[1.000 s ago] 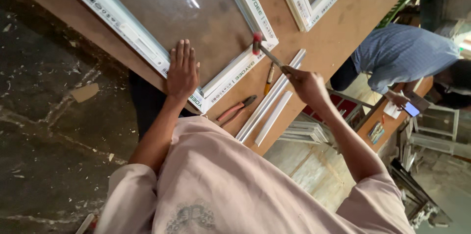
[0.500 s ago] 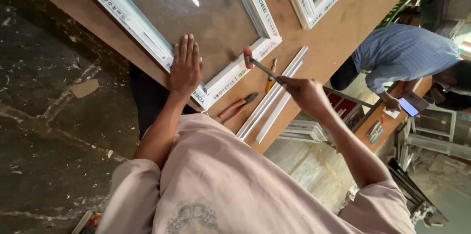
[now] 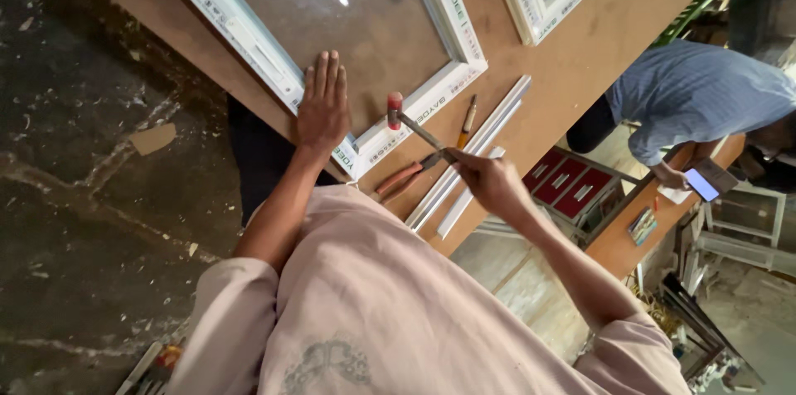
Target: The person fits white PVC glazing beads into a window frame on a work table, pressing them into the frame edges and tapping them with a rubber mallet. They reposition and turn the frame on the table between fits and work on additional frames.
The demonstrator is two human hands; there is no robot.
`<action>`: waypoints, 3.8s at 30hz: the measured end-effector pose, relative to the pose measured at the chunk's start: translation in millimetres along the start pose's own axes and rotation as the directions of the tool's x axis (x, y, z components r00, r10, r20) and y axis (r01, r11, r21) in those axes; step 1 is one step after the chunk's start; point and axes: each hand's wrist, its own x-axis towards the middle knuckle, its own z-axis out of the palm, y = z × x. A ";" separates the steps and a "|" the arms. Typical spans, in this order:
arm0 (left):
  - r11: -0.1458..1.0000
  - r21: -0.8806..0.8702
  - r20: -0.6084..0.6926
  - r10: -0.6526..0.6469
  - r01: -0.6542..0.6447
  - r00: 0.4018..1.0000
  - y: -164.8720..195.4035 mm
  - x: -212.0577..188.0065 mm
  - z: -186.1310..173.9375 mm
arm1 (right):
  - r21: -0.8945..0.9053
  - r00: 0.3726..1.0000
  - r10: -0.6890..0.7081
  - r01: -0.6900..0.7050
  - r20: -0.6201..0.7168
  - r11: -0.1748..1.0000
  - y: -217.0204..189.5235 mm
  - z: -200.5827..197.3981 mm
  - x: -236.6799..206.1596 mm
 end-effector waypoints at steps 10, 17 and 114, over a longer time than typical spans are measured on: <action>0.997 -0.065 -0.123 0.038 -0.047 0.992 -6.5 -14.5 9.1 | 0.050 0.919 -0.315 0.336 -0.236 0.941 -16.5 53.4 -27.6; 0.996 -0.060 -0.138 0.054 -0.063 0.989 -10.8 -22.3 19.8 | 0.171 0.999 -0.045 0.048 -0.022 0.984 -3.7 55.7 -57.2; -0.584 -0.637 0.306 0.407 0.503 0.861 -118.9 210.5 -342.4 | 0.870 0.132 0.970 0.479 -0.204 0.118 -252.8 172.0 116.2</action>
